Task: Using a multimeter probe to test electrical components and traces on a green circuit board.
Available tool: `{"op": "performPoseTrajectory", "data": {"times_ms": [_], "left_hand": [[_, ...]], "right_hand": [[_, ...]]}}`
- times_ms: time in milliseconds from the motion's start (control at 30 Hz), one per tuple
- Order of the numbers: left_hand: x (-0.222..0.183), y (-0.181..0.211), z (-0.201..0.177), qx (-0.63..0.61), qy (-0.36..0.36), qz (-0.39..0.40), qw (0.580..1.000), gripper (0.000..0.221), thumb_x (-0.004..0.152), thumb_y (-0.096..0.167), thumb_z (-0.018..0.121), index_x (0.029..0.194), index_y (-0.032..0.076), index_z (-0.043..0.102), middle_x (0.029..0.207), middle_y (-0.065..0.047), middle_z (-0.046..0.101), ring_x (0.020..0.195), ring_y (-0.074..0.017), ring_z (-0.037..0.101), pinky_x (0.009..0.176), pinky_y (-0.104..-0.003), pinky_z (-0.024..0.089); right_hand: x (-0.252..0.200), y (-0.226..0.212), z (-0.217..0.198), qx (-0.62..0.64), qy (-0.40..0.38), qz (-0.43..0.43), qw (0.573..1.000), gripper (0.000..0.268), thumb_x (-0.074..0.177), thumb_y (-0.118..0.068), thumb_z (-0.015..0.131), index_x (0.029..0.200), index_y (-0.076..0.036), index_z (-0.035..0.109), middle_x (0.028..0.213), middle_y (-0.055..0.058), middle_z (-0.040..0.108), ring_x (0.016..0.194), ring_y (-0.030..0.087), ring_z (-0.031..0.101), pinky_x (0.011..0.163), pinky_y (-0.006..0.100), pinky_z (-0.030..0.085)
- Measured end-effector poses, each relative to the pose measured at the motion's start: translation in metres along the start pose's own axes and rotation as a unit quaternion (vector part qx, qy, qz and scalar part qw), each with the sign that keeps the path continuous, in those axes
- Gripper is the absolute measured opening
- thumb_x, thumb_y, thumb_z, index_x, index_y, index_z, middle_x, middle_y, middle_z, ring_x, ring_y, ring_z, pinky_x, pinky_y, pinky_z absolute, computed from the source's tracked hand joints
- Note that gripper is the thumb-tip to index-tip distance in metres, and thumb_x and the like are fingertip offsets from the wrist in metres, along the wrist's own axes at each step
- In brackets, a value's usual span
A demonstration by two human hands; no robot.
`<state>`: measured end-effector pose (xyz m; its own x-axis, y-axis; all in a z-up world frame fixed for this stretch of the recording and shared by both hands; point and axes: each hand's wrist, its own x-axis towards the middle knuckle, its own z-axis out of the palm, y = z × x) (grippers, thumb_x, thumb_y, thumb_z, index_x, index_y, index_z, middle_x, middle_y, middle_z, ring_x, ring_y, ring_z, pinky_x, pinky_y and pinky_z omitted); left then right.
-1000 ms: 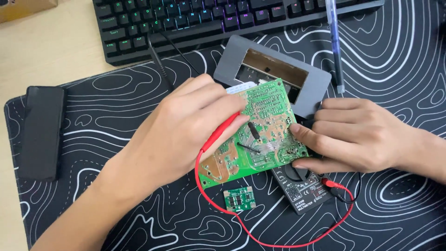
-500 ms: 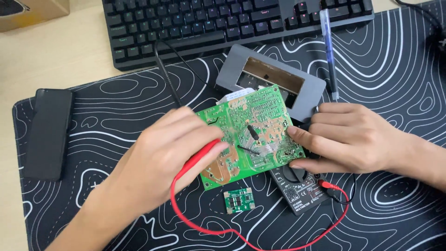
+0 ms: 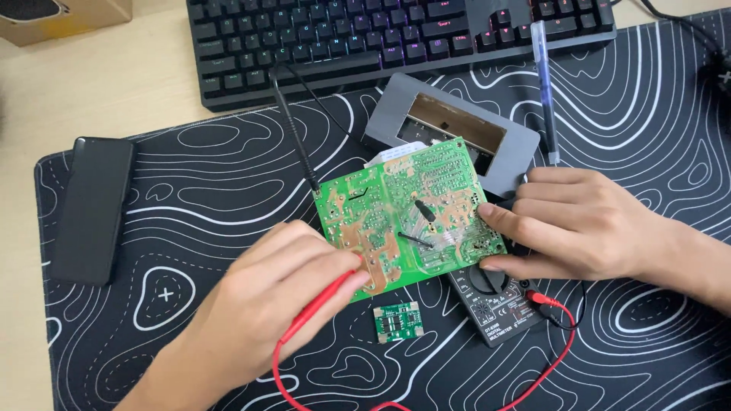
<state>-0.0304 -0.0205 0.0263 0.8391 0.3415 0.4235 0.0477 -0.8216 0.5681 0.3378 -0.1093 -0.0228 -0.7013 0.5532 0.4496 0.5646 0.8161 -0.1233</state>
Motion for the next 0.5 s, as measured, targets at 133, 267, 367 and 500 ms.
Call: {"op": "performPoseTrajectory", "data": {"times_ms": [133,267,367,500], "left_hand": [[0.0005,0.0031,0.0023,0.005,-0.001,0.005,1.0,0.007,0.109,0.0,0.077,0.113,-0.004,0.073,0.099,-0.013,0.069,0.082,-0.0291,0.061,0.081,-0.04,0.054],[0.0003,0.0021,0.0044,0.003,0.009,0.01,1.0,0.007,0.109,0.0,0.079,0.111,-0.003,0.073,0.099,-0.013,0.07,0.081,-0.0283,0.061,0.081,-0.04,0.054],[-0.0003,0.001,0.0057,-0.003,0.017,0.01,1.0,0.008,0.109,0.001,0.079,0.111,-0.003,0.072,0.099,-0.013,0.071,0.08,-0.0281,0.06,0.081,-0.04,0.054],[-0.0023,-0.0036,0.0046,-0.027,0.016,0.003,1.0,0.012,0.108,0.003,0.08,0.115,-0.003,0.072,0.103,-0.012,0.074,0.081,-0.0283,0.062,0.085,-0.04,0.057]], "right_hand": [[-0.0016,-0.0001,0.0004,-0.002,-0.004,-0.003,1.0,0.044,0.108,-0.031,0.086,0.119,0.008,0.069,0.073,0.005,0.056,0.06,0.021,0.054,0.059,0.037,0.047],[-0.0027,0.0008,0.0016,-0.002,-0.005,0.0,1.0,0.044,0.108,-0.032,0.086,0.118,0.007,0.07,0.073,0.005,0.057,0.06,0.02,0.055,0.059,0.036,0.048],[-0.0043,0.0009,0.0028,-0.002,-0.005,0.001,1.0,0.044,0.108,-0.033,0.086,0.118,0.007,0.07,0.072,0.004,0.056,0.059,0.02,0.054,0.059,0.036,0.048],[-0.0048,0.0008,0.0025,0.003,-0.006,0.004,1.0,0.042,0.107,-0.032,0.087,0.116,0.006,0.07,0.071,0.004,0.056,0.059,0.019,0.053,0.059,0.036,0.048]]}}
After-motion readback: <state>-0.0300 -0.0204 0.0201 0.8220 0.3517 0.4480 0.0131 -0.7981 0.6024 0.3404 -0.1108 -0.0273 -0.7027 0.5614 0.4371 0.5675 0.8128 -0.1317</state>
